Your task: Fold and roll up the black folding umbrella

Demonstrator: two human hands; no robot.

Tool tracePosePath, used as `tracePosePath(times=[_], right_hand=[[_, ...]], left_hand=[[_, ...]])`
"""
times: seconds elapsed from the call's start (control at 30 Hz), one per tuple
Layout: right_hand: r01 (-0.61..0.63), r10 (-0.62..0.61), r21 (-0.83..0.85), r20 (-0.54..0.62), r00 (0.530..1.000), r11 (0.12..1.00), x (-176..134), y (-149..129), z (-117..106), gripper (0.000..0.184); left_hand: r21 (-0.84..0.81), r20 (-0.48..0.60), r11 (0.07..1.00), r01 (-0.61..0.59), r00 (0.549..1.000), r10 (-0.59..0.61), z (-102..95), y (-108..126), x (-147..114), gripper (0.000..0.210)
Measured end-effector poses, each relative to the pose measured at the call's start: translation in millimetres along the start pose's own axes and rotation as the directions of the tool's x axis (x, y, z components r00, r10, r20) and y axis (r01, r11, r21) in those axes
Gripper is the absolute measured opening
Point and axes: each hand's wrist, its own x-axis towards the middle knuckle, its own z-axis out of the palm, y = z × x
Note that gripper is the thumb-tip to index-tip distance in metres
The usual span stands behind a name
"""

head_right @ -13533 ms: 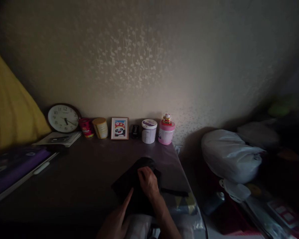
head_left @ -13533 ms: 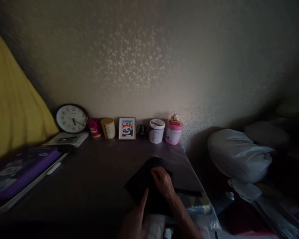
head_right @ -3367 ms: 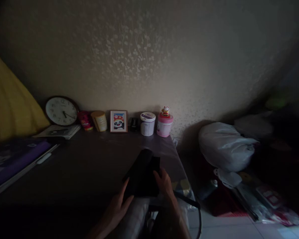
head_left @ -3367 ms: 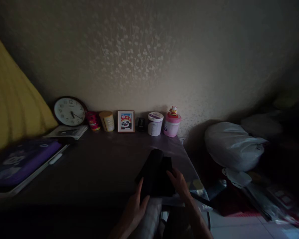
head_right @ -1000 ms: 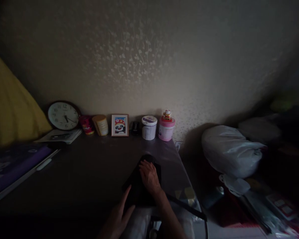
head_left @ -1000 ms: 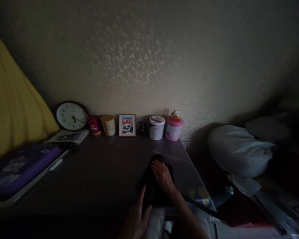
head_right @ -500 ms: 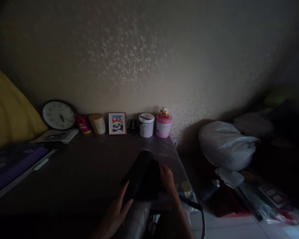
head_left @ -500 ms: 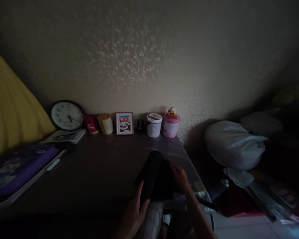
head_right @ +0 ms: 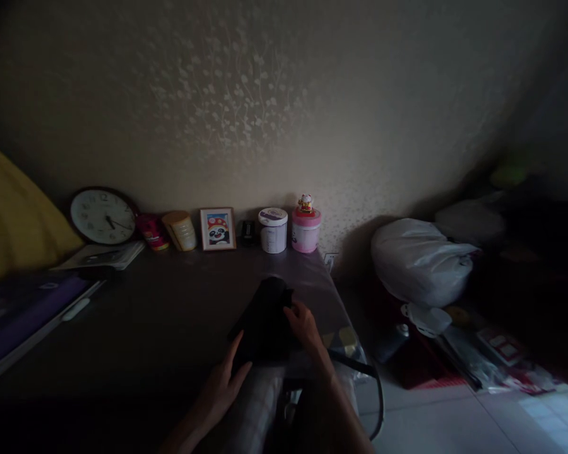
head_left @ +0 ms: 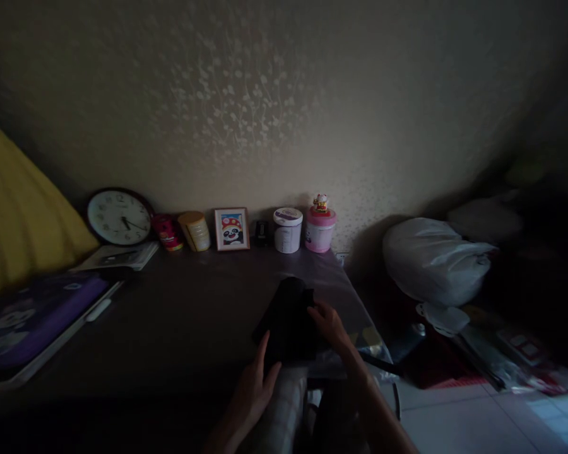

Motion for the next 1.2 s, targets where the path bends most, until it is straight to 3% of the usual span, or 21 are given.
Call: tracePosePath(times=[0.47, 0.8, 1.03, 1.2], right_hand=[[0.007, -0.008, 0.084, 0.012, 1.0, 0.996, 12.7, -33.4, 22.9, 0.045], [-0.014, 0.02, -0.13, 0.041, 0.999, 0.991, 13.2, -48.4, 54.0, 0.039], [0.102, -0.064, -0.173, 0.214, 0.975, 0.98, 7.5, -56.4, 58.7, 0.033], [0.249, -0.199, -0.193, 0.248, 0.948, 0.949, -5.3, -57.7, 64.0, 0.034]], left_hand=[[-0.066, -0.025, 0.997, -0.041, 0.999, 0.039, 0.9, -0.5, 3.3, 0.062], [-0.079, 0.014, 0.996, -0.03, 0.999, 0.031, -0.6, -10.9, 5.8, 0.066], [-0.101, 0.035, 0.995, -0.003, 0.999, 0.007, -2.2, -5.1, 3.1, 0.071], [-0.05, 0.026, 0.999, -0.013, 1.0, 0.014, -6.1, 5.8, 0.3, 0.073]])
